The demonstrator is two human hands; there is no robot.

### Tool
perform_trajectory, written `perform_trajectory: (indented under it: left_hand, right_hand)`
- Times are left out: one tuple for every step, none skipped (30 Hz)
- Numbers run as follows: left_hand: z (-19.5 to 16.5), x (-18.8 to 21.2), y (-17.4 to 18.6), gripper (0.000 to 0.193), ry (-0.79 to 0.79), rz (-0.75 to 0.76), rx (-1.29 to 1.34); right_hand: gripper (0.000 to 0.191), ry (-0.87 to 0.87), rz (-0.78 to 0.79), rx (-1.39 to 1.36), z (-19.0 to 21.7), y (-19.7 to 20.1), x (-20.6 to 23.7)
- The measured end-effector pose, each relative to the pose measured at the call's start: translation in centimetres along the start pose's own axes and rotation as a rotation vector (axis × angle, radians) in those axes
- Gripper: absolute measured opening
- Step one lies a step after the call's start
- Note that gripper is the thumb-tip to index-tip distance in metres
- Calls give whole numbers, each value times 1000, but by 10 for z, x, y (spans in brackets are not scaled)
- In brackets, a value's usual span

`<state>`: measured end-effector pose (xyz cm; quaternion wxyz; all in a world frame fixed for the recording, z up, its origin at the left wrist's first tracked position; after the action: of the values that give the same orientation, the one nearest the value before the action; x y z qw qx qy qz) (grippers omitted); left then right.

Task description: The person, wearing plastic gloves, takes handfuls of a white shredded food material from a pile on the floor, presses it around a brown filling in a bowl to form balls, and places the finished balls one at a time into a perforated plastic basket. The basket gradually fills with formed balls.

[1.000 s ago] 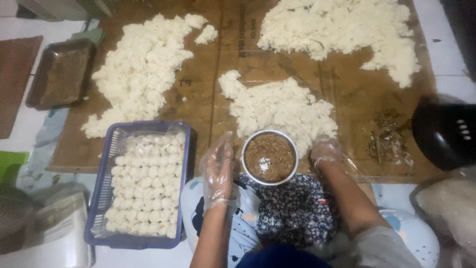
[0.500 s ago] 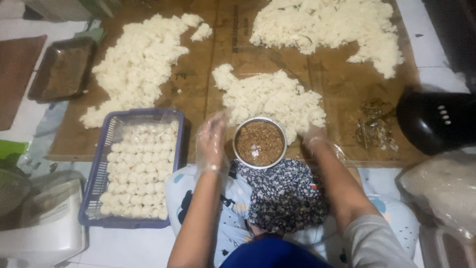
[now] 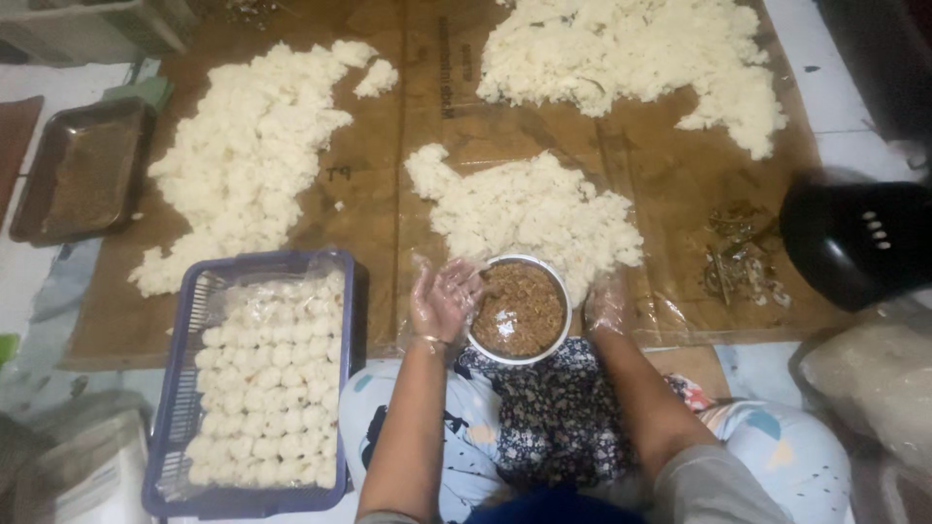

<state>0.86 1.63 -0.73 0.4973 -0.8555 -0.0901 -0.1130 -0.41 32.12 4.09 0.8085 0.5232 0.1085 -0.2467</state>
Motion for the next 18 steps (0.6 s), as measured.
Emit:
perform_trajectory:
  left_hand:
    - [4, 0, 0, 70, 5, -8, 28]
    - [8, 1, -2, 70, 11, -17, 58]
    - [13, 2, -4, 69, 17, -28, 90]
    - [16, 4, -6, 69, 30, -27, 71]
    - [19, 6, -9, 69, 42, -23, 52]
    - [21, 7, -12, 68, 51, -14, 32]
    - [19, 8, -21, 69, 28, 47, 74]
    - [16, 10, -28, 70, 9, 104, 115]
    - [14, 11, -36, 71, -10, 164, 156]
    - [13, 10, -31, 74, -15, 73, 103]
    - [11, 9, -25, 78, -23, -13, 49]
    - [10, 9, -20, 82, -32, -101, -1]
    - [9, 8, -24, 86, -53, -81, 2]
    - [6, 7, -27, 90, -76, -62, 6]
    - [4, 7, -30, 93, -103, -47, 12]
    - [2, 9, -34, 92, -109, -17, 47]
    - [0, 12, -37, 91, -113, 12, 78]
    - [-4, 14, -42, 90, -119, 48, 105]
  right_hand:
    - [30, -122, 162, 38, -11, -15, 3]
    - [26, -244, 324, 78, -22, -26, 7]
    - [24, -366, 488, 119, -32, -36, 11]
    - [25, -335, 548, 155, -31, -37, 9]
    - [28, -303, 605, 191, -30, -37, 5]
    - [30, -269, 657, 223, -29, -38, 1]
    - [30, -220, 726, 300, -29, -40, -1]
    - [29, -173, 799, 378, -31, -41, 1]
    - [29, -127, 870, 455, -34, -41, 5]
    - [25, -82, 821, 272, -28, -34, 1]
    - [22, -36, 764, 89, -24, -25, 1]
    - [20, 14, 704, -88, -19, -16, 0]
    - [28, -270, 660, -264, -39, -13, 0]
    - [38, -552, 607, -439, -58, -12, 7]
    - [49, -828, 552, -611, -74, -15, 18]
    - [49, -526, 597, -229, -63, -15, 12]
    - [51, -215, 622, 140, -48, -21, 12]
    - [52, 106, 621, 497, -34, -32, 15]
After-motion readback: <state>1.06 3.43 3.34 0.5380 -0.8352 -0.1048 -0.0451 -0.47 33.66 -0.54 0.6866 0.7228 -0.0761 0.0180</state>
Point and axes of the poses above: each hand's wrist, its own x-axis away from the middle knuckle, its own y-axis out of the back of the hand, z = x × y, the point moved 8 cm from there along -x, towards the middle knuckle, and after that the axes turned 9 degrees about -y, right-handed, at the moved point
